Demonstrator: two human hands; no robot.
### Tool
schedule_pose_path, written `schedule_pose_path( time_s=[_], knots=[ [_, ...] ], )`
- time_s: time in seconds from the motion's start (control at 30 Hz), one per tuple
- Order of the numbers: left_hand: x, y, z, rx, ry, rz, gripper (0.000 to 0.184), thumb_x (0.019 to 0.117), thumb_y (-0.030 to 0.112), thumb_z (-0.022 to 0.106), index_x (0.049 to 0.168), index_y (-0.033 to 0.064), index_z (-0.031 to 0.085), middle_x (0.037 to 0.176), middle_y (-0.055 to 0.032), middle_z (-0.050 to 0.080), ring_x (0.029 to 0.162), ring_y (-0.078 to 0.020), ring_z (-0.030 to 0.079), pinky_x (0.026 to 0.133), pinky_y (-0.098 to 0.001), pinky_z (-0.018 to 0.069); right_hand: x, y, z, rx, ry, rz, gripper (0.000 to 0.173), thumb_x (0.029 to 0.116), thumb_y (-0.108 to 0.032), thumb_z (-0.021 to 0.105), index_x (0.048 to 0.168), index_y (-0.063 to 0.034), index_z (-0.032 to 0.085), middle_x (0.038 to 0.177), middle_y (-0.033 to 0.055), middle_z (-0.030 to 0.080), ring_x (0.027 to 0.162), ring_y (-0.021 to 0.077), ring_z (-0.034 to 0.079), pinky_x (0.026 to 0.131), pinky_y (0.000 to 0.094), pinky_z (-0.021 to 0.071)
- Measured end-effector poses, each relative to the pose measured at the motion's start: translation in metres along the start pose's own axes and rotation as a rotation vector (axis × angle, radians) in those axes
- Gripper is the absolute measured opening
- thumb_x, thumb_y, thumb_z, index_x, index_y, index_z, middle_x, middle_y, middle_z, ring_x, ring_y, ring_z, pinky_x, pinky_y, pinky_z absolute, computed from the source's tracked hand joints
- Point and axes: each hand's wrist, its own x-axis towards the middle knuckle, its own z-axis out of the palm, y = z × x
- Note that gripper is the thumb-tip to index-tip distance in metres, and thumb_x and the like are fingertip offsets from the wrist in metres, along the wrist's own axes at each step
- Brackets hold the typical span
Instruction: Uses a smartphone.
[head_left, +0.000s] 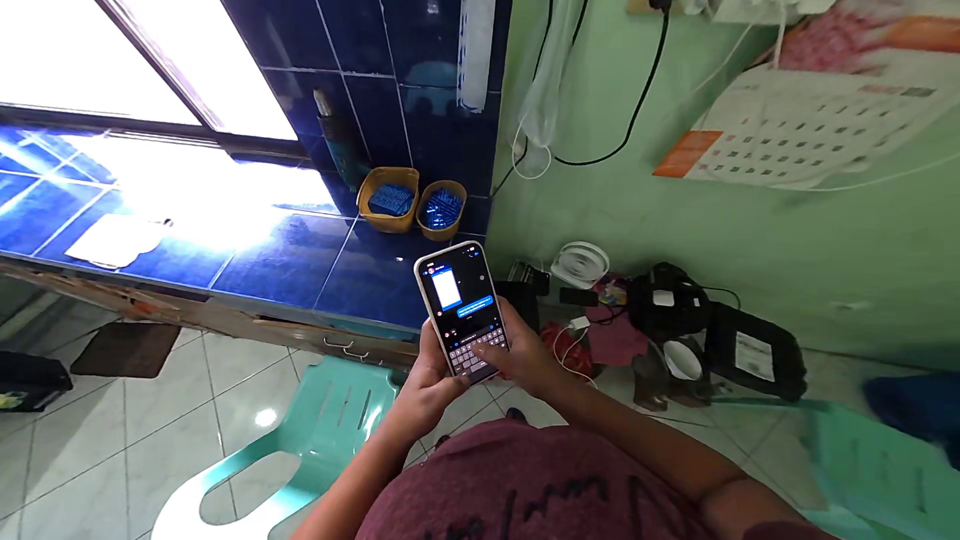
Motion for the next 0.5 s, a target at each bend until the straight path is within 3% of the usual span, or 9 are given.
schedule_pose_path(
  time_s=[0.13, 0.2, 0.33, 0.5],
  knots=[
    [-0.0003, 0.0038, -0.0047, -0.036, 0.024, -0.014, 0.075, 0.0839, -0.007, 0.047, 0.149, 0.0135, 0.016, 0.134, -0.0003, 0.062, 0.118, -0.0136, 0.066, 0.102, -0.0371, 0.0558, 0.0008, 0.0019, -0.0098, 0.072, -0.221, -0.005, 0.086, 0.0848, -0.008, 0.068, 0.154, -0.0051, 0.016, 0.13, 0.0052, 0.063, 0.111, 0.0102, 0.068, 0.094, 0.0305, 0.0596],
    [-0.0012, 0.0041, -0.0065, -0.028, 0.03, -0.018, 0.075, 0.0841, -0.005, 0.046, 0.15, 0.0129, 0.015, 0.134, 0.0002, 0.061, 0.118, -0.0127, 0.065, 0.102, -0.036, 0.0554, 0.0, -0.0008, -0.0087, 0.059, -0.219, 0.018, 0.084, 0.0855, -0.001, 0.063, 0.155, -0.0055, 0.016, 0.131, 0.0066, 0.062, 0.111, 0.0113, 0.069, 0.094, 0.0307, 0.0602],
    [-0.0012, 0.0022, -0.0079, -0.024, 0.04, -0.012, 0.074, 0.0849, -0.003, 0.045, 0.15, 0.012, 0.015, 0.135, 0.0005, 0.06, 0.119, -0.0123, 0.064, 0.102, -0.0358, 0.0551, 0.0014, 0.0018, -0.0107, 0.131, -0.247, -0.004, 0.074, 0.0905, -0.014, 0.059, 0.152, -0.0075, 0.019, 0.128, 0.0019, 0.063, 0.109, 0.0105, 0.068, 0.088, 0.0303, 0.0606],
    [-0.0012, 0.0016, -0.0069, -0.028, 0.031, 0.002, 0.071, 0.0857, -0.002, 0.044, 0.15, 0.0124, 0.017, 0.136, 0.0005, 0.06, 0.121, -0.0125, 0.063, 0.103, -0.0364, 0.054, -0.0013, -0.002, -0.0098, 0.131, -0.223, 0.015, 0.063, 0.0948, -0.008, 0.044, 0.153, -0.0065, 0.02, 0.13, 0.0054, 0.061, 0.111, 0.0117, 0.067, 0.09, 0.0314, 0.06]
  ],
)
